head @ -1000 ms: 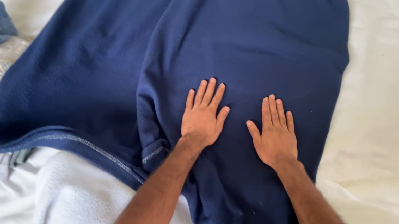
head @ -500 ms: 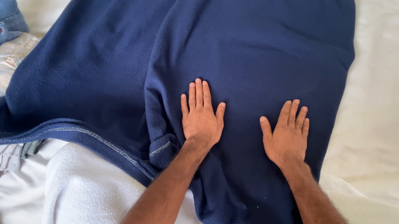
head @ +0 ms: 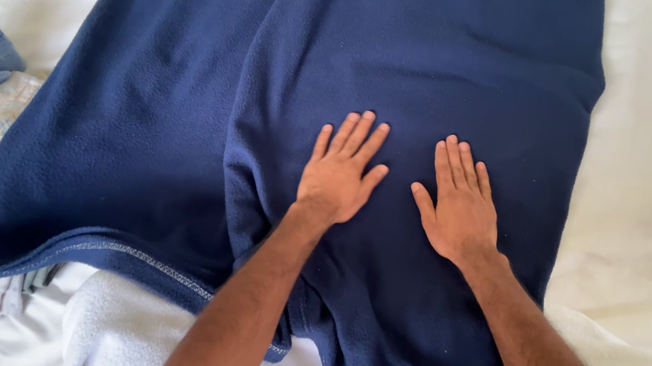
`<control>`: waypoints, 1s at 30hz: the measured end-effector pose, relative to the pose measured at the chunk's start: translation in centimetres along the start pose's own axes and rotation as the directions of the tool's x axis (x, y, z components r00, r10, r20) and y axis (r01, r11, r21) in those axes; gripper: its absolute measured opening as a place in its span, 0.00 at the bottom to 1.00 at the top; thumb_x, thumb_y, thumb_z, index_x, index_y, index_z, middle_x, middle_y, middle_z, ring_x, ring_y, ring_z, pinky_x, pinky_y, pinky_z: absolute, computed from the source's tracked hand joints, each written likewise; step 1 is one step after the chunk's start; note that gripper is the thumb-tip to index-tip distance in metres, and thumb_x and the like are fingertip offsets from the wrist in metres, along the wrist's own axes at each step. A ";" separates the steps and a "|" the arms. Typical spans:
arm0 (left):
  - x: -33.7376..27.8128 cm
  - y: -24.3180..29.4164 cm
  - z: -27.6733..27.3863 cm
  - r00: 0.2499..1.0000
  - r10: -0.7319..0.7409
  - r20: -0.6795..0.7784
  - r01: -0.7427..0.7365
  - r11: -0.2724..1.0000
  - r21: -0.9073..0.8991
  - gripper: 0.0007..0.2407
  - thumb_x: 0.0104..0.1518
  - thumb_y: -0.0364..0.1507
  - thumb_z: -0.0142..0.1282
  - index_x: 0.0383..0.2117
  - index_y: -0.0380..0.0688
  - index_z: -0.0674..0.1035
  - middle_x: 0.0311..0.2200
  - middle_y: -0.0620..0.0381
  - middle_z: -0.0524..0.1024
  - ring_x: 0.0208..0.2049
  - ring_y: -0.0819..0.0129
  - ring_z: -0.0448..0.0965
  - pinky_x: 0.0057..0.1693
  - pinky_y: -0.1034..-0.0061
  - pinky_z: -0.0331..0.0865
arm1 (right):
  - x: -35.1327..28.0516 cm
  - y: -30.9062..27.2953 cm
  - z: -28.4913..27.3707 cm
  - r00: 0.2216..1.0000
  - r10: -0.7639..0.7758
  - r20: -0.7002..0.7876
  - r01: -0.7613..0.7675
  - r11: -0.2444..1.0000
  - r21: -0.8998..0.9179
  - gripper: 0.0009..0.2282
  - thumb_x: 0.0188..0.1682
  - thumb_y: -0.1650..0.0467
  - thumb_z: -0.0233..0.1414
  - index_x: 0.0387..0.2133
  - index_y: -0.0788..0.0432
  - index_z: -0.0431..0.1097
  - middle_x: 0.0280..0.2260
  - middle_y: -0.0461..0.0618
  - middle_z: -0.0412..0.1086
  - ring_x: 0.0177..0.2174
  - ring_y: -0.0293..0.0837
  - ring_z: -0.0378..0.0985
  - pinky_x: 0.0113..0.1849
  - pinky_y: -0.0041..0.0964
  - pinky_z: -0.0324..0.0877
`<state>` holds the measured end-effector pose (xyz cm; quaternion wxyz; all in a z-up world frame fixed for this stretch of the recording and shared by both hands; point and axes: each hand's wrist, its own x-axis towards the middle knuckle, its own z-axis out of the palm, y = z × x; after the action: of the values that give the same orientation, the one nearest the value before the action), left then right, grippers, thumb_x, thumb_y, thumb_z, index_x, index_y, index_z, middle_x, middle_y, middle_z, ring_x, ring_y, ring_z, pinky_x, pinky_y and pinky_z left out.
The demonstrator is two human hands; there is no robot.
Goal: The person folds a large dark blue bed sheet on a white bed surface. They smooth the fabric with both hands, fold the bottom edge up, and then fold the sides inward to create a neat rectangular shape.
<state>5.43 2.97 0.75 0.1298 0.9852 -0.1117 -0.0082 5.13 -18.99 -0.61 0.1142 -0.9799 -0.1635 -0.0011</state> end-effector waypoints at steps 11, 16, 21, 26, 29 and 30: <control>-1.0 0.0 1.3 0.971 -0.213 -0.110 0.215 0.977 0.009 0.30 0.67 0.47 0.35 0.72 0.43 0.50 0.74 0.52 0.44 0.75 0.60 0.39 0.74 0.56 0.35 | -0.3 0.6 0.5 0.990 0.141 -0.011 -0.141 0.990 -0.020 0.35 0.57 0.52 0.35 0.70 0.65 0.39 0.71 0.59 0.38 0.70 0.51 0.34 0.66 0.52 0.33; -0.9 0.7 1.5 0.951 -0.280 -0.134 0.283 0.959 0.003 0.31 0.68 0.46 0.35 0.71 0.39 0.49 0.74 0.48 0.43 0.74 0.57 0.39 0.74 0.54 0.34 | -0.2 0.4 0.4 0.988 0.153 -0.007 -0.152 0.988 0.024 0.35 0.57 0.53 0.36 0.70 0.66 0.39 0.71 0.61 0.37 0.70 0.53 0.33 0.65 0.53 0.32; 0.7 1.7 1.1 0.988 -0.097 -0.123 0.104 0.993 0.053 0.27 0.67 0.43 0.38 0.72 0.51 0.53 0.74 0.49 0.44 0.74 0.55 0.39 0.73 0.48 0.33 | 0.9 -0.6 -0.2 0.995 -0.058 -0.082 0.062 0.997 0.046 0.29 0.58 0.62 0.41 0.71 0.64 0.47 0.72 0.58 0.44 0.72 0.52 0.41 0.69 0.51 0.38; 2.0 0.4 -0.3 0.998 0.054 -0.041 -0.054 0.998 0.024 0.26 0.67 0.43 0.40 0.72 0.57 0.56 0.74 0.56 0.46 0.75 0.60 0.40 0.74 0.50 0.34 | 3.2 0.4 0.1 0.995 -0.097 -0.034 0.098 0.995 0.011 0.29 0.57 0.62 0.41 0.70 0.64 0.47 0.71 0.58 0.45 0.70 0.51 0.42 0.67 0.50 0.39; 2.3 -0.9 0.0 0.999 0.040 -0.032 -0.040 0.999 -0.011 0.27 0.67 0.44 0.39 0.72 0.56 0.55 0.74 0.57 0.45 0.75 0.62 0.40 0.74 0.54 0.35 | 3.5 0.8 -0.6 1.000 -0.032 -0.002 0.032 0.999 0.019 0.33 0.56 0.57 0.41 0.70 0.63 0.43 0.71 0.57 0.42 0.70 0.50 0.39 0.66 0.50 0.37; 2.4 -1.3 0.4 0.999 0.016 -0.050 -0.017 1.000 -0.025 0.27 0.67 0.45 0.38 0.72 0.55 0.53 0.74 0.57 0.45 0.75 0.62 0.40 0.74 0.56 0.35 | 3.5 0.9 -0.7 1.000 0.003 0.012 -0.004 1.000 0.005 0.35 0.55 0.54 0.40 0.70 0.63 0.42 0.71 0.57 0.40 0.69 0.50 0.37 0.66 0.50 0.35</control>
<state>8.05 3.55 0.09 0.1451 0.9824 -0.1163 0.0161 8.73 -18.90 -0.03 0.1156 -0.9799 -0.1625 0.0053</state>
